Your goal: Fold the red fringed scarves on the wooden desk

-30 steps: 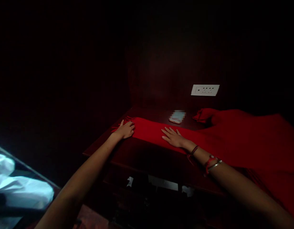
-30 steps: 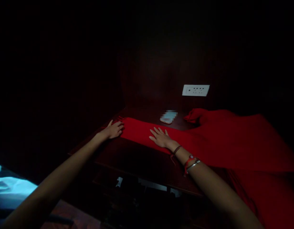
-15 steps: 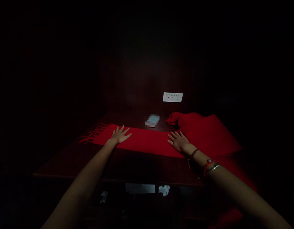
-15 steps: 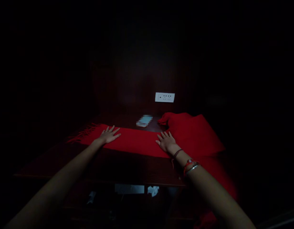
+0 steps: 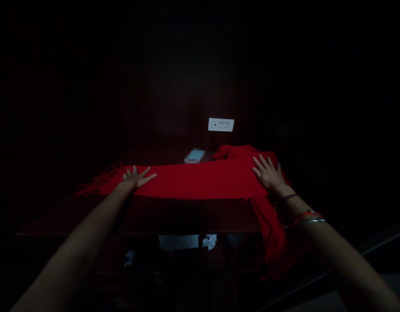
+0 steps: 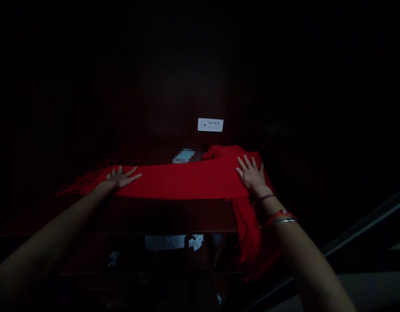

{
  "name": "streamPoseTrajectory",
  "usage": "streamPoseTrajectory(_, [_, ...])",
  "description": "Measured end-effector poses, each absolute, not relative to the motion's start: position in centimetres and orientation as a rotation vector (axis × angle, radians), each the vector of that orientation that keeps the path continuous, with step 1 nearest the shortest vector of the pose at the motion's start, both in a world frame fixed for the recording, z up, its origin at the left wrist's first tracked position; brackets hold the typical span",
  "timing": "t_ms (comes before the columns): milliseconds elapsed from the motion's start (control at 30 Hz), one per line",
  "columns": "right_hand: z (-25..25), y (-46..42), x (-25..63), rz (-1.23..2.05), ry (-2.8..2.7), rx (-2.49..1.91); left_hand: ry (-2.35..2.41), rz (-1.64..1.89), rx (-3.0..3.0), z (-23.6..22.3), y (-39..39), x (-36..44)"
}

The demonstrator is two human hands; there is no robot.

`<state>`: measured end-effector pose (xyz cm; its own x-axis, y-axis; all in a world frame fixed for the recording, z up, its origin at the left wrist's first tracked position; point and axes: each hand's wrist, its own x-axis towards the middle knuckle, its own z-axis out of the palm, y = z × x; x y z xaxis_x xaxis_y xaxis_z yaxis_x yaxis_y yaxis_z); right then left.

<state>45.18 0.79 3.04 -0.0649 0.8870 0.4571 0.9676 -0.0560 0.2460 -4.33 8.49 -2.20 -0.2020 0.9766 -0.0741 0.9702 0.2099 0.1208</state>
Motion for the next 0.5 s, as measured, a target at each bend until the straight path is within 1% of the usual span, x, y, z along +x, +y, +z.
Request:
streamPoseTrajectory(133, [4.0, 0.2, 44.0, -0.773, -1.972, -1.982, 2.366, 0.161, 2.037, -1.3, 7.9, -2.4])
streamPoseTrajectory(233, [4.8, -0.7, 39.7, -0.72, -2.151, -1.761, 2.171, 0.2, 2.321, -0.2, 7.2, 0.5])
streamPoseTrajectory(367, [3.8, -1.7, 32.6, -0.346, -2.645, -1.402, 1.804, 0.03, 2.507, -0.2, 6.1, 2.8])
streamPoseTrajectory(433, [2.4, -1.8, 30.3, -0.141, -2.748, -1.365, 1.778, -0.033, 2.481, -1.0, 5.7, 2.3])
streamPoseTrajectory(500, [0.9, -1.7, 29.3, 0.039, -2.776, -1.442, 1.804, -0.032, 2.461, -1.8, 5.4, 1.0])
